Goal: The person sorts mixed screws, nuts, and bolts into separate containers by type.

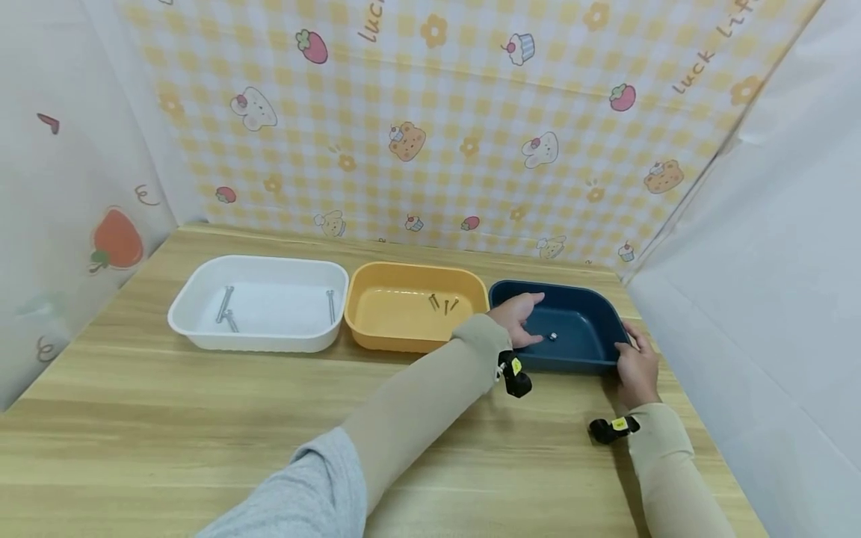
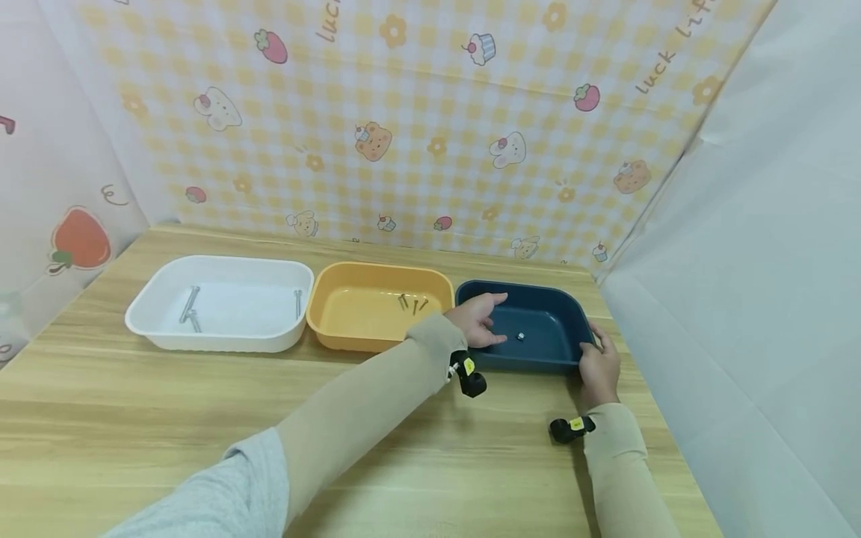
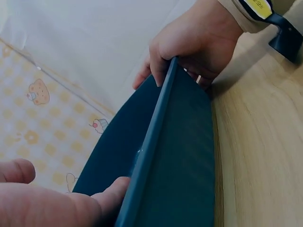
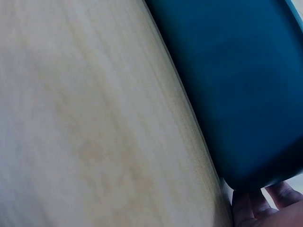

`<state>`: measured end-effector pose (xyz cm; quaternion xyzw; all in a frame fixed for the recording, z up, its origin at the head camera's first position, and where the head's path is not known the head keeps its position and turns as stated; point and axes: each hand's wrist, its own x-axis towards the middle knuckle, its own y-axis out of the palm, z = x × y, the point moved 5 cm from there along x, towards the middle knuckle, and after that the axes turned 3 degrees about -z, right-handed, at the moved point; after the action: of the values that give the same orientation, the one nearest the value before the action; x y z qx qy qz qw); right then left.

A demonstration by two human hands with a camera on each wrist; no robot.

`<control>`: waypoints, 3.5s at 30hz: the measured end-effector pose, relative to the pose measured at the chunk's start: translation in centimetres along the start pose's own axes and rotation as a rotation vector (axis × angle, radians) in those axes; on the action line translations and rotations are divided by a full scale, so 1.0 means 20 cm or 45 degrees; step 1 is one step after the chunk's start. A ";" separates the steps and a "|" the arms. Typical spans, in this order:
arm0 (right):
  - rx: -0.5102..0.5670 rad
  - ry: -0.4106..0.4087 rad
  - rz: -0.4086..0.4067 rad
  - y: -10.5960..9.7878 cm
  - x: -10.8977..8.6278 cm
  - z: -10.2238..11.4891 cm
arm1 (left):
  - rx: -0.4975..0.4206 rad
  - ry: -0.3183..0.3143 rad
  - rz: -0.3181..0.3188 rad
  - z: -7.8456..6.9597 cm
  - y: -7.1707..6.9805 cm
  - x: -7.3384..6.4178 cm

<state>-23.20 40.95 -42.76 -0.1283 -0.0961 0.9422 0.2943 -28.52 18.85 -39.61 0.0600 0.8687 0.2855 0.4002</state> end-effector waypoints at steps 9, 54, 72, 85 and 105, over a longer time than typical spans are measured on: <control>-0.007 0.006 0.006 0.01 0.00 0.00 | 0.564 0.087 0.232 -0.05 -0.04 -0.11; 0.118 0.084 0.020 0.00 -0.01 0.01 | 2.358 0.540 0.276 -0.17 -1.13 -0.83; 0.129 0.067 0.073 -0.01 -0.01 0.00 | 2.497 0.726 0.290 -0.11 -1.13 -0.79; 0.109 0.034 0.118 0.01 0.00 0.01 | 1.918 0.562 0.490 -0.11 -1.09 -0.65; 0.109 0.022 0.058 0.00 0.01 0.02 | 0.745 0.321 0.494 -0.28 -0.61 -0.37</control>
<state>-23.47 40.96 -42.33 -0.1260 -0.0503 0.9507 0.2787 -26.05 3.81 -38.50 0.2997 0.9286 0.1009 0.1944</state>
